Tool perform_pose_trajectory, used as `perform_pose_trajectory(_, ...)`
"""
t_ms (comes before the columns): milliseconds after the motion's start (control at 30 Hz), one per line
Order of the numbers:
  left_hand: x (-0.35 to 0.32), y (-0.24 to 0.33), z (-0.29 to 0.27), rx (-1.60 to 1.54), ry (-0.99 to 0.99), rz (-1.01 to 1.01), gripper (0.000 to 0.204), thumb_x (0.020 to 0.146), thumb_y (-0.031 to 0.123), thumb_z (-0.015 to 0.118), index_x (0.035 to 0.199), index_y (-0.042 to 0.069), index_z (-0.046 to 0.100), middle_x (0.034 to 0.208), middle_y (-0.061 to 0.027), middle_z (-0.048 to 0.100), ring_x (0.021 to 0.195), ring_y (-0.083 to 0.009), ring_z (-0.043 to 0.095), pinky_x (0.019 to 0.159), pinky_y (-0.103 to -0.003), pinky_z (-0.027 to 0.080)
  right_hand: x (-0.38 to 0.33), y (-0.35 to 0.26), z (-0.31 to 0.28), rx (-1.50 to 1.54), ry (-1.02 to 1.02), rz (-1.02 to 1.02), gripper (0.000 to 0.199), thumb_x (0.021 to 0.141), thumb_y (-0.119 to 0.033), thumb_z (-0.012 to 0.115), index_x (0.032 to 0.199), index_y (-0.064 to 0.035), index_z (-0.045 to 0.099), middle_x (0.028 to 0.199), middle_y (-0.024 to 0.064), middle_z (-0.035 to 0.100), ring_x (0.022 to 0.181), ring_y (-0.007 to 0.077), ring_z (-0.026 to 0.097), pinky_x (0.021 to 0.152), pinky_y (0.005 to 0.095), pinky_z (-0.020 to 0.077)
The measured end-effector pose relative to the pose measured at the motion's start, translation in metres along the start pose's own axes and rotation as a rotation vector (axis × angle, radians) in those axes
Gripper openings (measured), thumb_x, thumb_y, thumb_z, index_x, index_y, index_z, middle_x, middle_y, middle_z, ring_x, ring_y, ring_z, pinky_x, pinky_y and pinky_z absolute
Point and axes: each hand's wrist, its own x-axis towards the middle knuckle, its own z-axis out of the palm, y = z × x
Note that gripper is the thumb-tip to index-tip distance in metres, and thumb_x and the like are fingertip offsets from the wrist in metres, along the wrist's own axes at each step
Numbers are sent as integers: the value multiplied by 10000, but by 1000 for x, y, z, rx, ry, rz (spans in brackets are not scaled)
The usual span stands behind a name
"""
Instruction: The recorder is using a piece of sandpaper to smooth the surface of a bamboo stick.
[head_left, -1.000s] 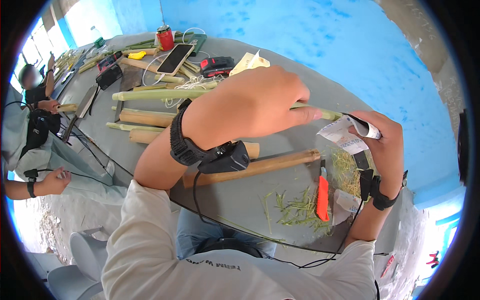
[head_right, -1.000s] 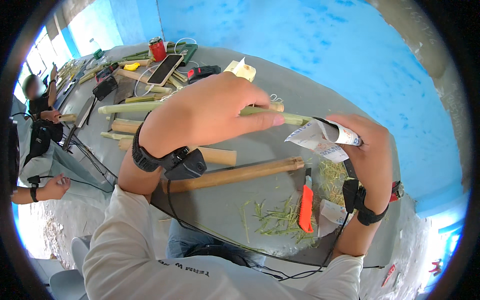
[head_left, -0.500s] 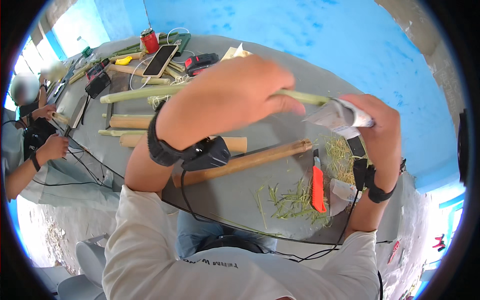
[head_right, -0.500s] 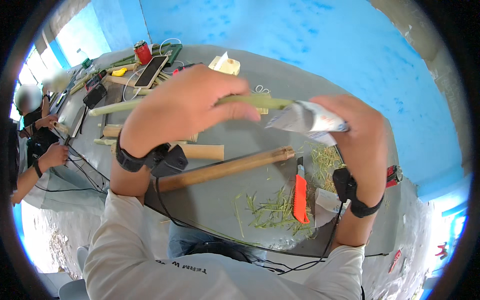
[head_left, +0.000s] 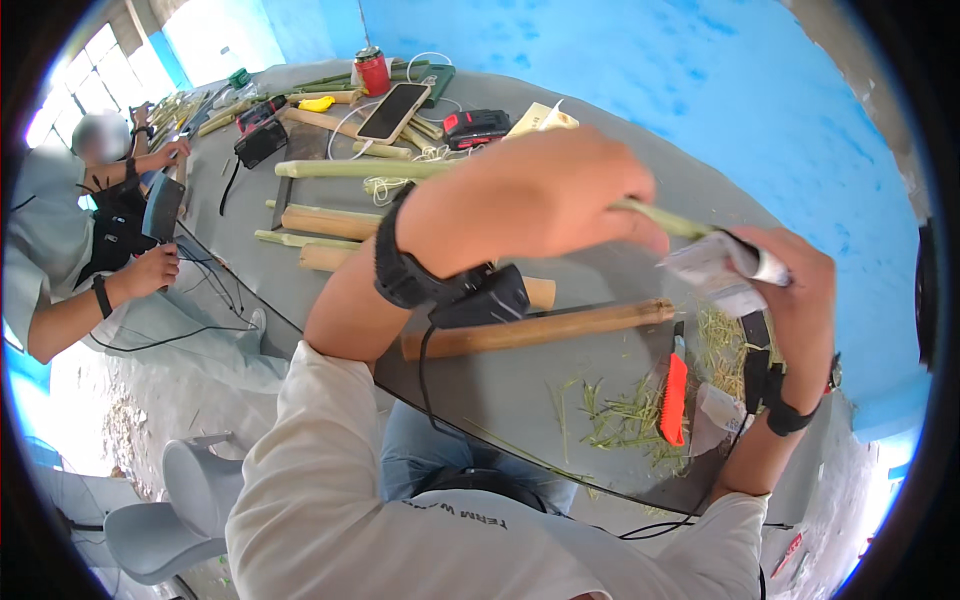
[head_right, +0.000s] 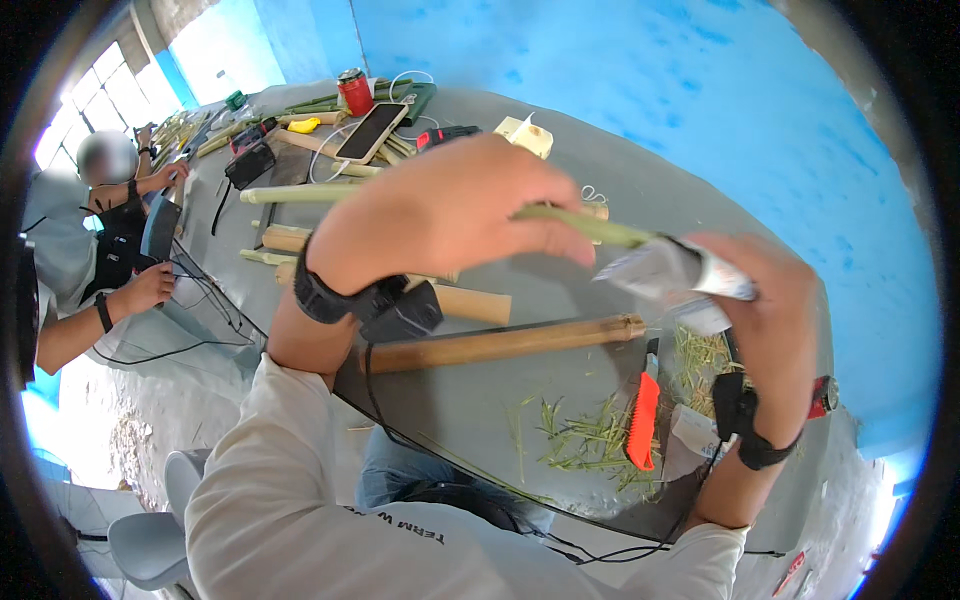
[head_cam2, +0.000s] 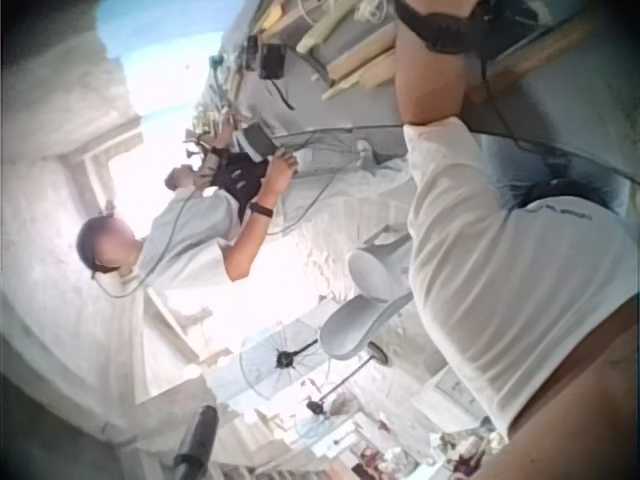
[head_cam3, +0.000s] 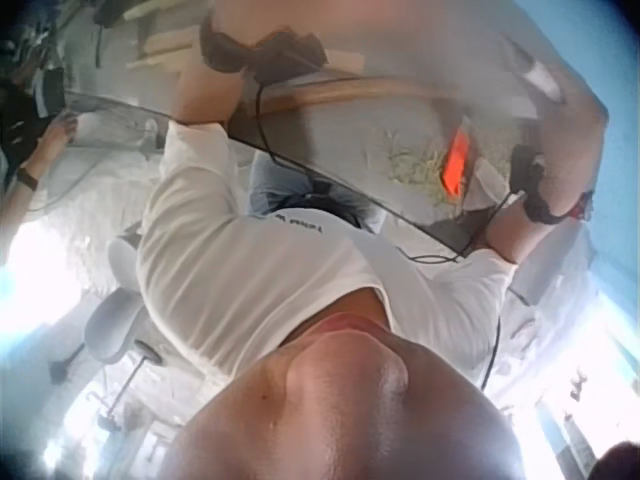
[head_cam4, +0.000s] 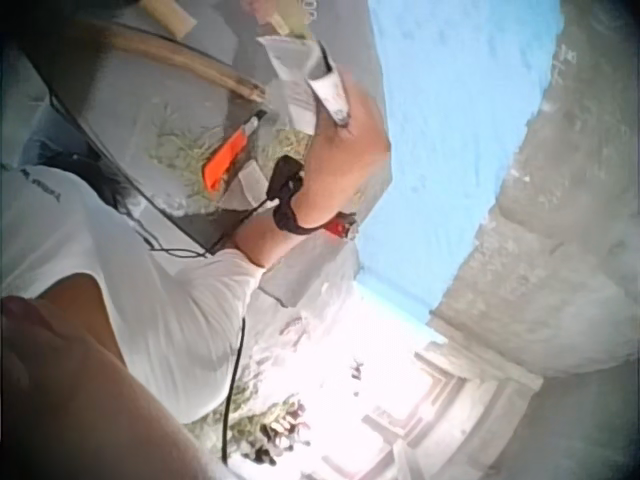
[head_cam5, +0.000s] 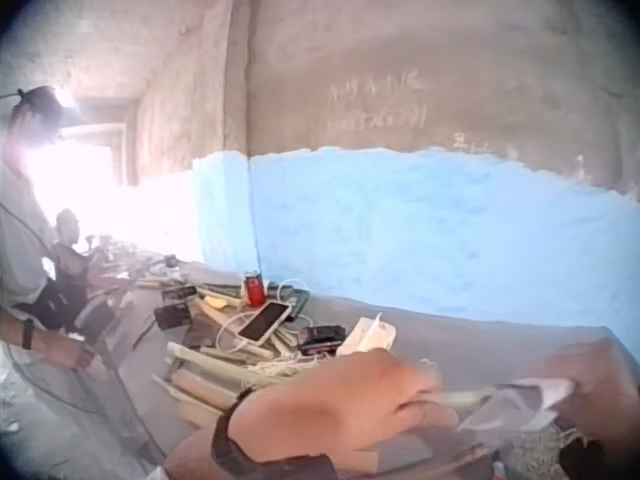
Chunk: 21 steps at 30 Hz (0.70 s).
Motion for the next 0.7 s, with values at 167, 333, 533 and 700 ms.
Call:
perform_pose_trajectory(167,-3,6,-12,26,-62,-36,472,945,485,703,960,14,712,731,-206,591,634,-365,544,598,-450,407,-3,-19,8,-5,27,-31,457,696,62,763,1135,-61,749,1004,145,747,888,313,712,815,337,546)
perform_pose_trajectory(333,-5,-2,-20,10,-30,-29,473,938,481,712,956,8,712,726,-211,592,627,-372,541,594,-447,411,-1,-7,-4,17,-21,19,414,736,71,745,1134,-43,741,1008,151,744,886,311,708,815,337,546)
perform_pose_trajectory(533,-9,-3,-15,95,108,99,465,932,470,718,959,6,712,748,-212,606,642,-373,550,603,-434,419,-2,-22,11,13,-22,-4,365,748,57,748,1104,-23,746,939,123,740,829,213,692,764,286,530)
perform_pose_trajectory(700,-14,5,-38,70,-51,-174,478,925,493,716,962,17,717,749,-198,608,662,-354,559,628,-431,430,-5,2,-23,73,66,148,368,735,67,736,1092,-21,745,992,142,753,884,306,720,788,302,542)
